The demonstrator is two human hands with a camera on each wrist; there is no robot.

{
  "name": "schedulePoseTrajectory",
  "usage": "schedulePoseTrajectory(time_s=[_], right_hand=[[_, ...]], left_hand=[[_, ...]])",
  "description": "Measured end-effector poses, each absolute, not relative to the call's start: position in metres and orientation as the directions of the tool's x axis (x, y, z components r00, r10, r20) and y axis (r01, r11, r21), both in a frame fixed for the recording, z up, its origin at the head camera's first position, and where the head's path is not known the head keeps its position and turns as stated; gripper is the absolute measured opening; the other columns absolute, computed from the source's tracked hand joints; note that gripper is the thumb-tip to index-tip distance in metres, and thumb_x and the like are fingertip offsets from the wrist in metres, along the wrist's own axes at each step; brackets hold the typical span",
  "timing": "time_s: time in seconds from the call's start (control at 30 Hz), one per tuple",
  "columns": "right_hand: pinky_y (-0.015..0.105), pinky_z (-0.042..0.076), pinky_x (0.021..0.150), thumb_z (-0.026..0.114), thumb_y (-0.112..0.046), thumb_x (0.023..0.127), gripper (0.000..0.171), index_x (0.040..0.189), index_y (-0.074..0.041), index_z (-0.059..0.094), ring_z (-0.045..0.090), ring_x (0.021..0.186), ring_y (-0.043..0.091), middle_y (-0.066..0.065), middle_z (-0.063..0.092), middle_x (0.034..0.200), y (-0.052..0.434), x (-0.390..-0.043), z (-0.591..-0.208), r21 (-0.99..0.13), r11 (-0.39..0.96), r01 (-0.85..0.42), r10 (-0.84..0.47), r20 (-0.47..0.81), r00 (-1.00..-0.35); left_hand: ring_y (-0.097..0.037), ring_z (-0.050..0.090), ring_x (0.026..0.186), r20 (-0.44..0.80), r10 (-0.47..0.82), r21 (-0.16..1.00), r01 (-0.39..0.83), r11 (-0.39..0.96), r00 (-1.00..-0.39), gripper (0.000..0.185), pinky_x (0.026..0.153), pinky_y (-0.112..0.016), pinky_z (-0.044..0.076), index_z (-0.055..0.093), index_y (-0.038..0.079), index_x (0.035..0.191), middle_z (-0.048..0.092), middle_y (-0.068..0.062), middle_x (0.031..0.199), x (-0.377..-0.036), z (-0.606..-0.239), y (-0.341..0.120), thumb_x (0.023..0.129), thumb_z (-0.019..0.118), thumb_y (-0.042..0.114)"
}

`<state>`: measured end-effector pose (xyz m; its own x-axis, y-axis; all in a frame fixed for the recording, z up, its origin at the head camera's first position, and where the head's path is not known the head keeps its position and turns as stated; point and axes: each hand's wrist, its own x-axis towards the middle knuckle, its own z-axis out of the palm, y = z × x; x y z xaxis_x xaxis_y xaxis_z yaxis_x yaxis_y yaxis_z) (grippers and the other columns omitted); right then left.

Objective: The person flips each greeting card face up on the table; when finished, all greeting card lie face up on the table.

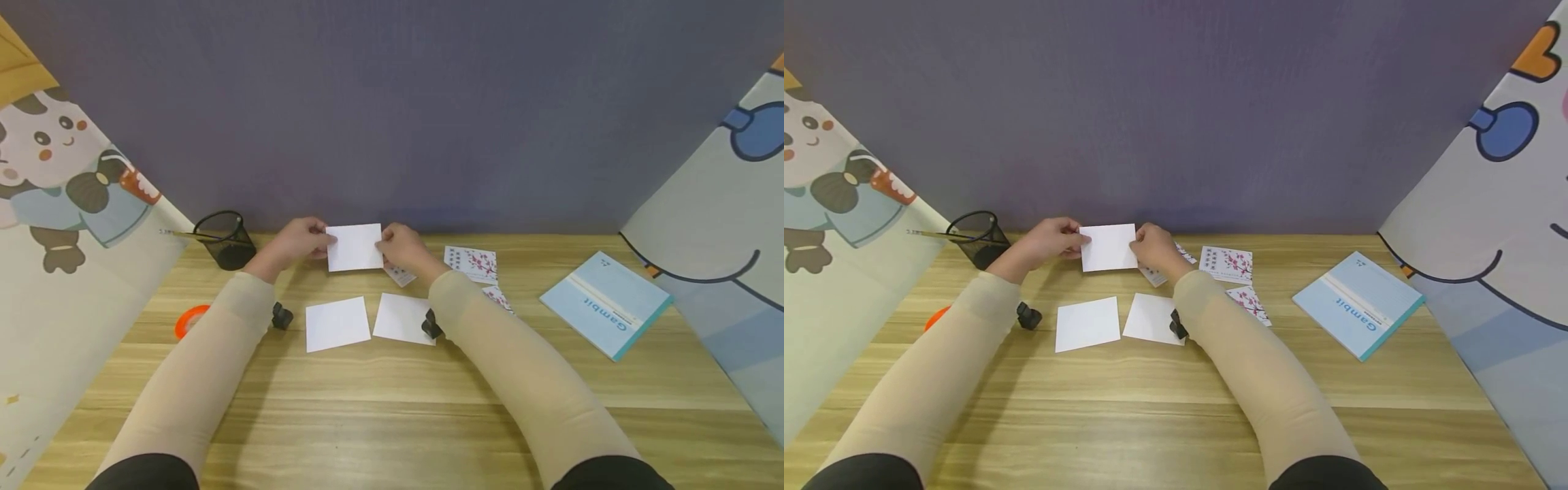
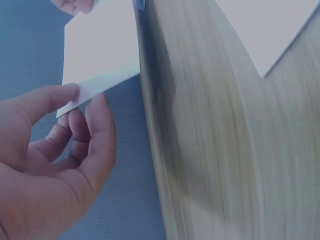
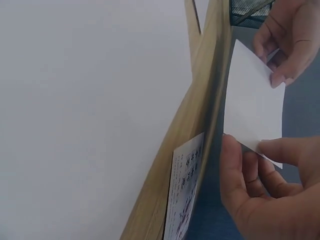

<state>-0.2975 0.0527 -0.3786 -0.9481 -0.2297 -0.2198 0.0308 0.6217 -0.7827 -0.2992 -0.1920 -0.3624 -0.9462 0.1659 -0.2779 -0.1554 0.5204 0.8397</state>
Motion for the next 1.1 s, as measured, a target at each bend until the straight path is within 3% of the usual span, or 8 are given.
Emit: schedulePoseTrajectory(time_s=[0.13, 0.33, 0.47, 0.6, 0.77, 0.93, 1.03, 1.1], right_hand=[[0.041, 0.066, 0.09, 0.057, -0.022, 0.111, 0.028, 0.133, -0.004, 0.058, 0.074, 0.092, 0.027, 0.015, 0.066, 0.111, 0.053, -0.299, -0.38, -0.826, 0.559, 0.072, -0.21, -0.224, -0.952], [0.043, 0.065, 0.093, 0.059, -0.02, 0.11, 0.019, 0.124, -0.007, 0.06, 0.072, 0.093, 0.027, 0.014, 0.065, 0.112, 0.053, -0.3, -0.38, -0.854, 0.515, 0.066, -0.185, -0.186, -0.965], [0.044, 0.064, 0.097, 0.059, -0.018, 0.11, 0.02, 0.126, -0.006, 0.06, 0.071, 0.098, 0.029, 0.016, 0.065, 0.116, 0.052, -0.299, -0.38, -0.871, 0.487, 0.068, -0.182, -0.178, -0.967], [0.043, 0.064, 0.099, 0.059, -0.02, 0.11, 0.023, 0.128, -0.006, 0.06, 0.072, 0.107, 0.032, 0.015, 0.064, 0.117, 0.052, -0.298, -0.38, -0.875, 0.479, 0.067, -0.187, -0.176, -0.967], [0.044, 0.063, 0.101, 0.061, -0.023, 0.109, 0.021, 0.125, -0.008, 0.062, 0.072, 0.11, 0.032, 0.014, 0.065, 0.119, 0.053, -0.299, -0.382, -0.879, 0.476, 0.035, -0.199, -0.146, -0.969], [0.04, 0.062, 0.101, 0.065, -0.023, 0.107, 0.019, 0.119, -0.009, 0.066, 0.069, 0.108, 0.026, 0.013, 0.068, 0.126, 0.055, -0.301, -0.384, -0.887, 0.462, 0.005, -0.202, -0.11, -0.973], [0.041, 0.061, 0.102, 0.066, -0.024, 0.106, 0.017, 0.117, -0.011, 0.069, 0.069, 0.11, 0.026, 0.011, 0.069, 0.13, 0.055, -0.303, -0.385, -0.892, 0.452, -0.003, -0.198, -0.097, -0.975], [0.044, 0.061, 0.103, 0.066, -0.023, 0.106, 0.016, 0.117, -0.012, 0.071, 0.07, 0.112, 0.03, 0.011, 0.07, 0.131, 0.055, -0.304, -0.385, -0.898, 0.44, -0.003, -0.199, -0.095, -0.975]], left_hand=[[-0.026, 0.06, 0.11, -0.293, 0.153, 0.853, -0.186, 0.488, -0.944, 0.041, 0.113, -0.047, 0.057, 0.052, -0.004, 0.135, 0.054, -0.014, 0.124, -0.3, -0.363, -0.192, 0.109, 0.063, 0.025], [-0.021, 0.062, 0.108, -0.347, 0.139, 0.89, -0.279, 0.36, -0.927, 0.066, 0.106, -0.032, 0.061, 0.045, -0.005, 0.152, 0.051, -0.014, 0.128, -0.301, -0.363, -0.193, 0.112, 0.049, 0.047], [-0.017, 0.065, 0.092, -0.397, 0.132, 0.907, -0.366, 0.209, -0.908, 0.054, 0.092, -0.024, 0.064, 0.05, 0.0, 0.13, 0.05, -0.008, 0.115, -0.304, -0.367, -0.195, 0.113, 0.042, 0.05], [-0.016, 0.067, 0.087, -0.419, 0.14, 0.907, -0.407, 0.104, -0.897, 0.036, 0.088, -0.022, 0.064, 0.052, 0.007, 0.111, 0.052, -0.006, 0.107, -0.308, -0.372, -0.199, 0.115, 0.043, 0.041], [-0.015, 0.069, 0.089, -0.436, 0.149, 0.9, -0.434, 0.046, -0.888, 0.019, 0.091, -0.02, 0.063, 0.055, 0.001, 0.124, 0.056, -0.006, 0.106, -0.31, -0.378, -0.205, 0.11, 0.05, 0.014], [-0.021, 0.066, 0.113, -0.455, 0.176, 0.888, -0.461, 0.01, -0.873, 0.055, 0.099, -0.017, 0.059, 0.033, -0.003, 0.161, 0.049, -0.018, 0.14, -0.31, -0.381, -0.21, 0.108, 0.048, 0.006], [-0.032, 0.053, 0.143, -0.455, 0.216, 0.883, -0.469, -0.013, -0.864, 0.064, 0.104, -0.017, 0.057, 0.019, 0.001, 0.169, 0.031, -0.025, 0.167, -0.31, -0.382, -0.213, 0.111, 0.044, 0.005], [-0.032, 0.043, 0.153, -0.458, 0.231, 0.878, -0.477, -0.029, -0.858, 0.065, 0.103, -0.016, 0.057, 0.018, 0.003, 0.17, 0.024, -0.022, 0.172, -0.31, -0.383, -0.214, 0.111, 0.044, 0.003]])
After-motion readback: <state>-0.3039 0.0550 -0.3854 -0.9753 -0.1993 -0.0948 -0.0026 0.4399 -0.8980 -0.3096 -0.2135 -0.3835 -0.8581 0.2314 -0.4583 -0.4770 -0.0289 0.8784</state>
